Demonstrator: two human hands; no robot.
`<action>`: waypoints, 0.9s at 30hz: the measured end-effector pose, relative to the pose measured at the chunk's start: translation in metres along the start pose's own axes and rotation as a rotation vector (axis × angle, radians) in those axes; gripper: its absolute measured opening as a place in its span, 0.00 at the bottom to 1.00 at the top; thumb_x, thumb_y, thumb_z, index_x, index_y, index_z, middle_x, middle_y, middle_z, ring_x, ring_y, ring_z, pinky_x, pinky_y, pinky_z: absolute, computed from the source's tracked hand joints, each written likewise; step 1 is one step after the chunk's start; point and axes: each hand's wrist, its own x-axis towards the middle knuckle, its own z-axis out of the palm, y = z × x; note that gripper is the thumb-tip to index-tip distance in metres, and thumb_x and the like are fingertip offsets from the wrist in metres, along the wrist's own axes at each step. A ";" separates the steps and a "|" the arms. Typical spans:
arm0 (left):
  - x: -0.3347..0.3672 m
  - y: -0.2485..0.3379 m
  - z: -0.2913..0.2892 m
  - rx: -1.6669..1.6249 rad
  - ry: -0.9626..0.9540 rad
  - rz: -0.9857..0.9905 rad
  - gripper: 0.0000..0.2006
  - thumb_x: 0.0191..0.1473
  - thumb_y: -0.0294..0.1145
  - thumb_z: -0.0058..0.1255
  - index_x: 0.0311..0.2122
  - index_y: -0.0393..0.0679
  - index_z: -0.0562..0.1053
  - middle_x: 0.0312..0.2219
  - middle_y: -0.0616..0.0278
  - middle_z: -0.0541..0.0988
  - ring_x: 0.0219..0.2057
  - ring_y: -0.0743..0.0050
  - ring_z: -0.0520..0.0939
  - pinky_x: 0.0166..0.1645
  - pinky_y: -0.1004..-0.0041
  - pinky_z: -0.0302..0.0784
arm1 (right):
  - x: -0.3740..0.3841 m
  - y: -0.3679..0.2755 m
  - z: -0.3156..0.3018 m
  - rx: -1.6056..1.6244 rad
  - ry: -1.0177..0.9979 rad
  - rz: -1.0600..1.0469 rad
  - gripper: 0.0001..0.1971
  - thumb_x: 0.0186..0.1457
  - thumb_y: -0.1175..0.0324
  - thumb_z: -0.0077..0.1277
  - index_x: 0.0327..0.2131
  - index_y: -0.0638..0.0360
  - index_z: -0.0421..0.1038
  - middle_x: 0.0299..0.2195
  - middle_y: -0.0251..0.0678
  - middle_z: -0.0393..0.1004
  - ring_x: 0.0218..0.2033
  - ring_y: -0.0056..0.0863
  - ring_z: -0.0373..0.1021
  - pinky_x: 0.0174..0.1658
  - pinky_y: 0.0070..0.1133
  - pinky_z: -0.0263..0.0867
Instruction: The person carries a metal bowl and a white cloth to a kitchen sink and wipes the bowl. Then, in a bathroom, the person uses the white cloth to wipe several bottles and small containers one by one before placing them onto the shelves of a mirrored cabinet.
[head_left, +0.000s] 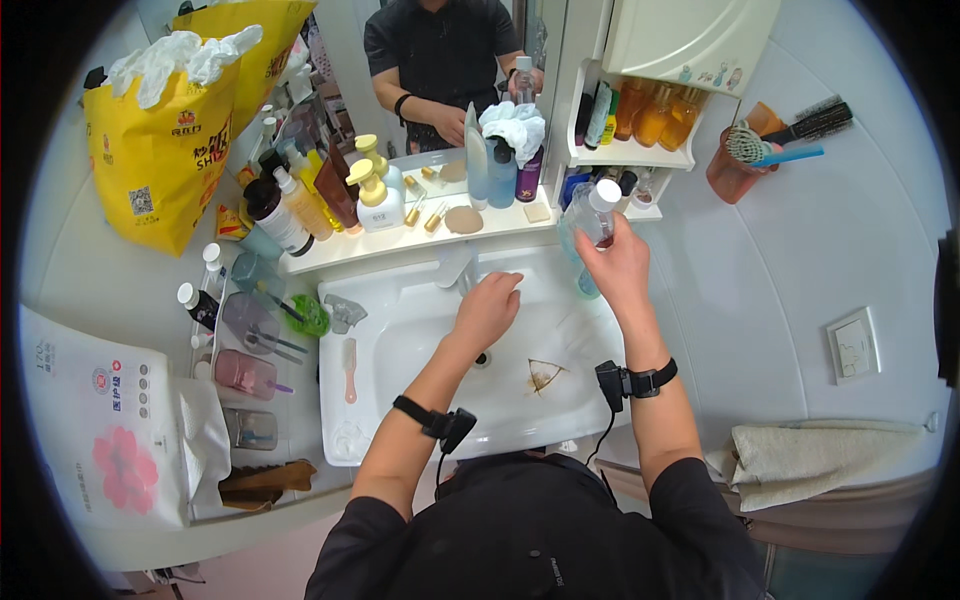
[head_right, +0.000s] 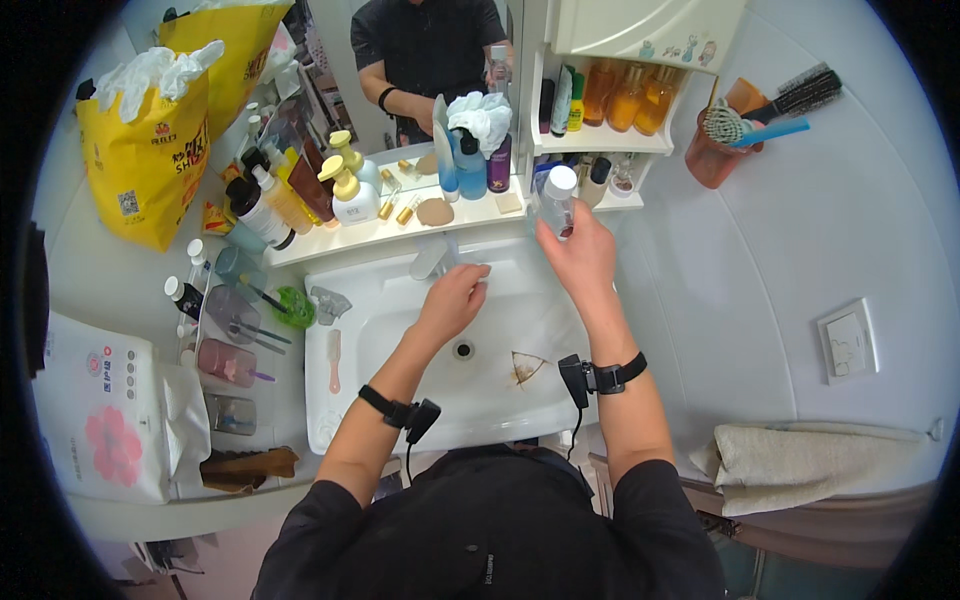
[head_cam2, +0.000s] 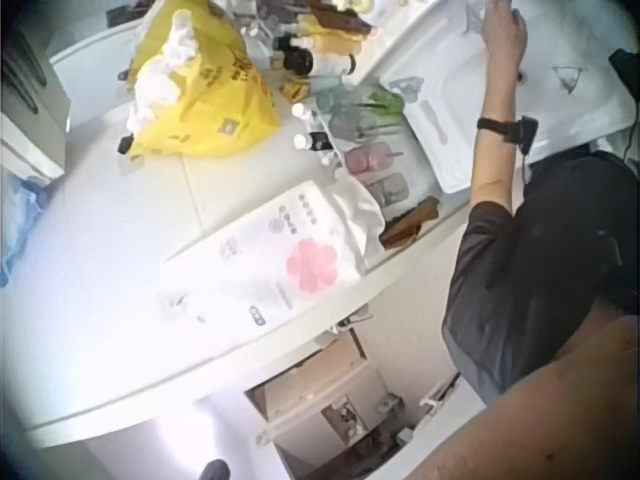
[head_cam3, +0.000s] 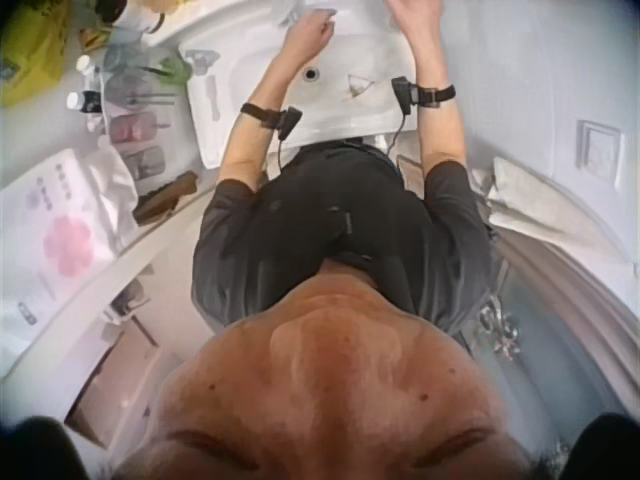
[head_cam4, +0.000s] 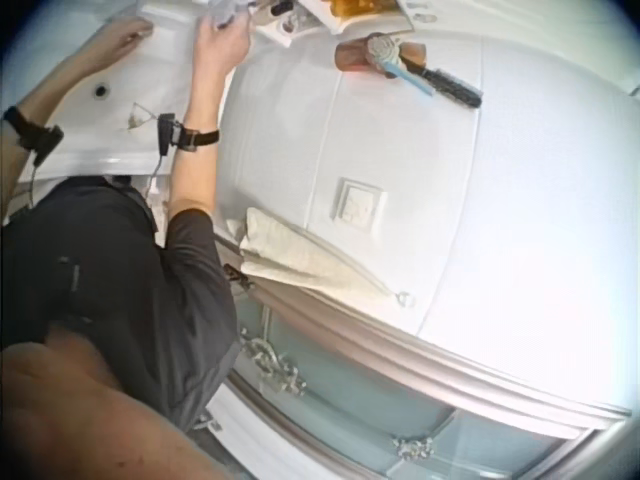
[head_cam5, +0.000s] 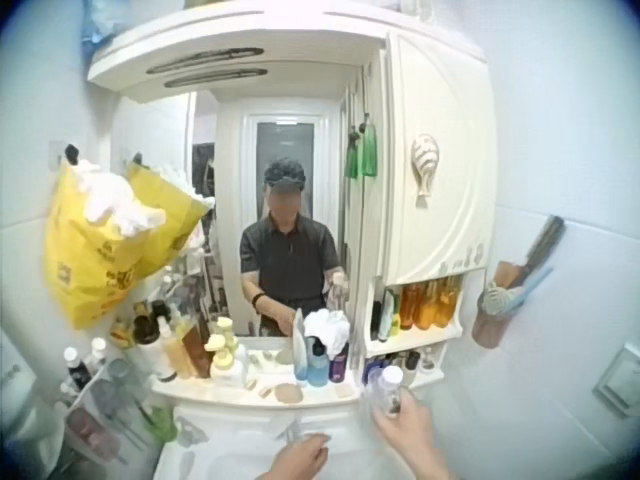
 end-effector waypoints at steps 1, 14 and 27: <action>0.010 0.003 0.005 -0.024 0.013 -0.020 0.13 0.49 0.29 0.48 0.42 0.40 0.71 0.33 0.51 0.75 0.32 0.58 0.77 0.37 0.65 0.73 | 0.003 -0.005 -0.002 -0.007 0.008 -0.007 0.19 0.42 0.58 0.56 0.33 0.63 0.68 0.21 0.42 0.73 0.23 0.38 0.71 0.28 0.27 0.67; 0.044 -0.025 -0.029 0.358 0.236 -0.219 0.15 0.49 0.31 0.48 0.44 0.48 0.70 0.38 0.54 0.74 0.29 0.56 0.78 0.32 0.61 0.75 | 0.019 -0.047 0.050 0.062 -0.135 -0.054 0.18 0.41 0.61 0.58 0.34 0.60 0.69 0.19 0.39 0.72 0.20 0.34 0.70 0.26 0.27 0.65; 0.046 -0.076 -0.049 0.573 0.144 -0.054 0.12 0.49 0.32 0.46 0.41 0.50 0.70 0.44 0.58 0.74 0.25 0.60 0.80 0.27 0.67 0.77 | 0.023 -0.061 0.103 -0.004 -0.184 -0.151 0.18 0.42 0.61 0.57 0.36 0.59 0.68 0.23 0.42 0.73 0.25 0.40 0.71 0.28 0.30 0.66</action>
